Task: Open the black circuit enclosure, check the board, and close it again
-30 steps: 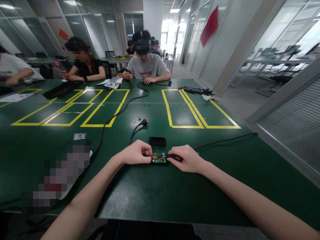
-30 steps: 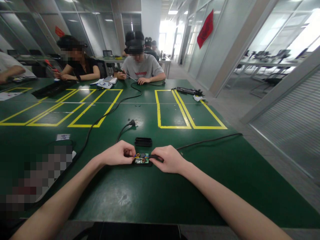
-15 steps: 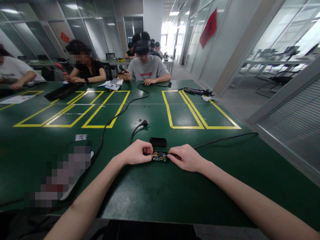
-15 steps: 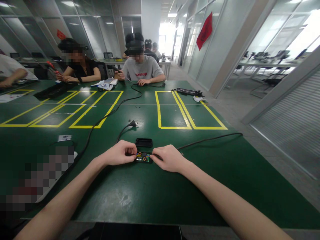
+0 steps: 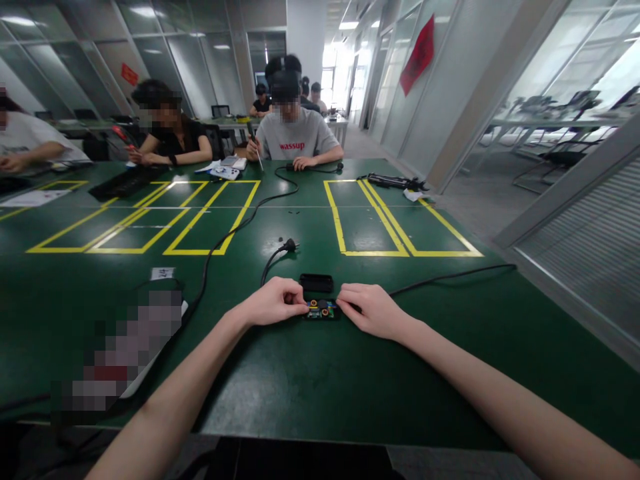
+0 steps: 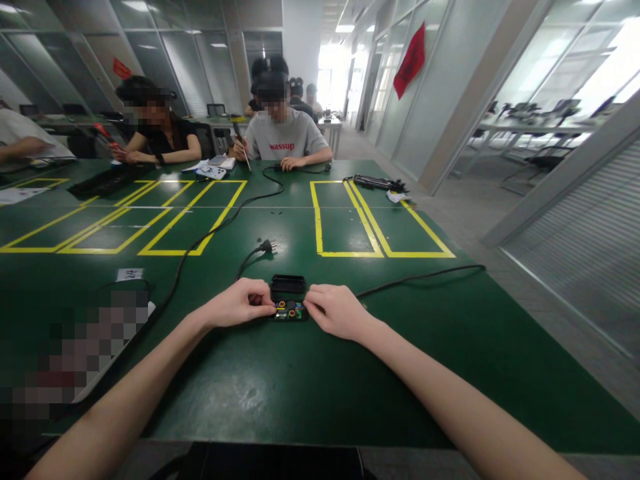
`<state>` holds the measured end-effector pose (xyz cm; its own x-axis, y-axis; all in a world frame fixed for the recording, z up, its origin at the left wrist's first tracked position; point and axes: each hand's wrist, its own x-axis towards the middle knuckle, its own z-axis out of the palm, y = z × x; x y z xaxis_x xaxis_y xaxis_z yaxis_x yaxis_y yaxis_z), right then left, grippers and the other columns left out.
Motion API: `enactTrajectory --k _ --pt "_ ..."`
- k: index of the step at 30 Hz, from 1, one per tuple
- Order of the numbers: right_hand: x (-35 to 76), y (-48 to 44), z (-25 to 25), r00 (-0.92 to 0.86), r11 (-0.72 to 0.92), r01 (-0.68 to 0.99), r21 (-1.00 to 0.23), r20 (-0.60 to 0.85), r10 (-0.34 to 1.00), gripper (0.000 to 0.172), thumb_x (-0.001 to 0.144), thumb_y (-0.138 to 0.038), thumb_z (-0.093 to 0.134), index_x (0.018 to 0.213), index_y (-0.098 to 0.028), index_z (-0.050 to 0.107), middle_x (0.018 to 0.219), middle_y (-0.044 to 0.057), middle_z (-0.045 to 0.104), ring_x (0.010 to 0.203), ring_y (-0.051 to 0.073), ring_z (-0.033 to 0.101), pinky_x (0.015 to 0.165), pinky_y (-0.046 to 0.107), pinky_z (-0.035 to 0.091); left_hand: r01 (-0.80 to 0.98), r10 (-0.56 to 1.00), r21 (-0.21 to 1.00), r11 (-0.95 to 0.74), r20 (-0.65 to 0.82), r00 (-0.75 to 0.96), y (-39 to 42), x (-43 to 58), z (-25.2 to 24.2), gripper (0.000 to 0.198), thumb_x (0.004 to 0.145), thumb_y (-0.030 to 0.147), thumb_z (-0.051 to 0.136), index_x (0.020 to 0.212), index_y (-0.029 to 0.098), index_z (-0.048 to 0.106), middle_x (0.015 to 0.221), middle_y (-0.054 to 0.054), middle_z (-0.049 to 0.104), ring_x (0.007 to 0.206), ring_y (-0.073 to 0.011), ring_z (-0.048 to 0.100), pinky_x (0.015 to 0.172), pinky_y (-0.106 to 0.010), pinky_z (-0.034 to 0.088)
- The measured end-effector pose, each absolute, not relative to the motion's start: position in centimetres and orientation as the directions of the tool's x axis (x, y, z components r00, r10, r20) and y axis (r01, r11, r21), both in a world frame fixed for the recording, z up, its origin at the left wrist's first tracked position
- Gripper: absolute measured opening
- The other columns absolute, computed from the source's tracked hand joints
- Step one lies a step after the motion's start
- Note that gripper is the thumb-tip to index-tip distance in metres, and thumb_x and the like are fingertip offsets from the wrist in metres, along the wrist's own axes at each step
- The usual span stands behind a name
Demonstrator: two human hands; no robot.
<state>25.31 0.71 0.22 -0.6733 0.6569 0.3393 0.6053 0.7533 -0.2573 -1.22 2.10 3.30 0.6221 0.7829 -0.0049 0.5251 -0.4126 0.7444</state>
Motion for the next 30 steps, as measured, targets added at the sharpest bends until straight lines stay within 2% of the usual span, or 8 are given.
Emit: enactTrajectory --k 4,8,15,20,26,30 --pt "25.1 0.7 0.1 -0.644 0.74 0.631 -0.232 0.375 0.667 0.027 0.1 -0.021 0.049 0.077 -0.02 0.062 0.076 0.004 0.064 0.072 0.018 0.059 0.064 0.029 0.04 0.503 0.819 0.777 -0.379 0.029 0.573 2.1 -1.0 2.8 0.011 0.081 0.026 0.071 0.079 0.016 0.069 0.07 0.003 0.056 0.062 -0.0113 0.049 0.058 -0.023 0.037" --pt "24.8 0.6 0.1 -0.616 0.719 0.668 -0.192 0.401 0.678 0.028 0.1 -0.021 0.05 0.073 -0.02 0.06 0.074 0.004 0.063 0.07 0.018 0.058 0.066 0.031 0.041 0.462 0.826 0.807 -0.369 0.057 0.56 2.3 -1.0 2.4 0.018 0.079 0.025 0.072 0.066 0.015 0.064 0.075 0.002 0.056 0.065 -0.0109 0.05 0.06 -0.023 0.039" --pt "24.3 0.4 0.2 -0.551 0.66 0.696 -0.282 0.38 0.743 0.019 0.095 -0.018 0.053 0.077 -0.021 0.057 0.078 0.003 0.063 0.07 0.017 0.059 0.064 0.029 0.04 0.453 0.792 0.798 -0.398 0.05 0.608 2.7 -1.6 2.8 0.02 0.083 0.028 0.07 0.067 0.015 0.068 0.078 -0.001 0.059 0.069 -0.0125 0.054 0.063 -0.024 0.041" --pt "24.1 0.6 0.0 -0.548 0.663 0.699 -0.266 0.395 0.737 0.018 0.093 -0.017 0.054 0.076 -0.022 0.054 0.076 0.003 0.061 0.071 0.017 0.057 0.066 0.03 0.04 0.467 0.795 0.802 -0.373 0.016 0.606 2.8 -1.9 2.8 0.013 0.081 0.026 0.07 0.077 0.014 0.074 0.078 -0.002 0.065 0.07 -0.0128 0.057 0.063 -0.023 0.042" --pt "24.0 0.7 0.0 -0.536 0.618 0.713 -0.33 0.311 0.785 0.013 0.093 -0.017 0.054 0.081 -0.021 0.053 0.08 0.001 0.062 0.07 0.015 0.056 0.063 0.027 0.037 0.478 0.798 0.782 -0.401 0.042 0.601 2.8 -1.8 2.6 0.014 0.081 0.024 0.069 0.071 0.015 0.069 0.074 -0.001 0.064 0.07 -0.0136 0.057 0.064 -0.023 0.043" --pt "23.8 0.7 0.0 -0.558 0.626 0.724 -0.29 0.289 0.778 0.011 0.093 -0.015 0.053 0.083 -0.021 0.054 0.08 0.002 0.062 0.069 0.016 0.055 0.066 0.028 0.037 0.479 0.782 0.756 -0.446 0.069 0.619 2.8 -1.8 2.7 0.018 0.082 0.024 0.067 0.067 0.015 0.065 0.075 -0.001 0.062 0.071 -0.0136 0.056 0.065 -0.023 0.042"
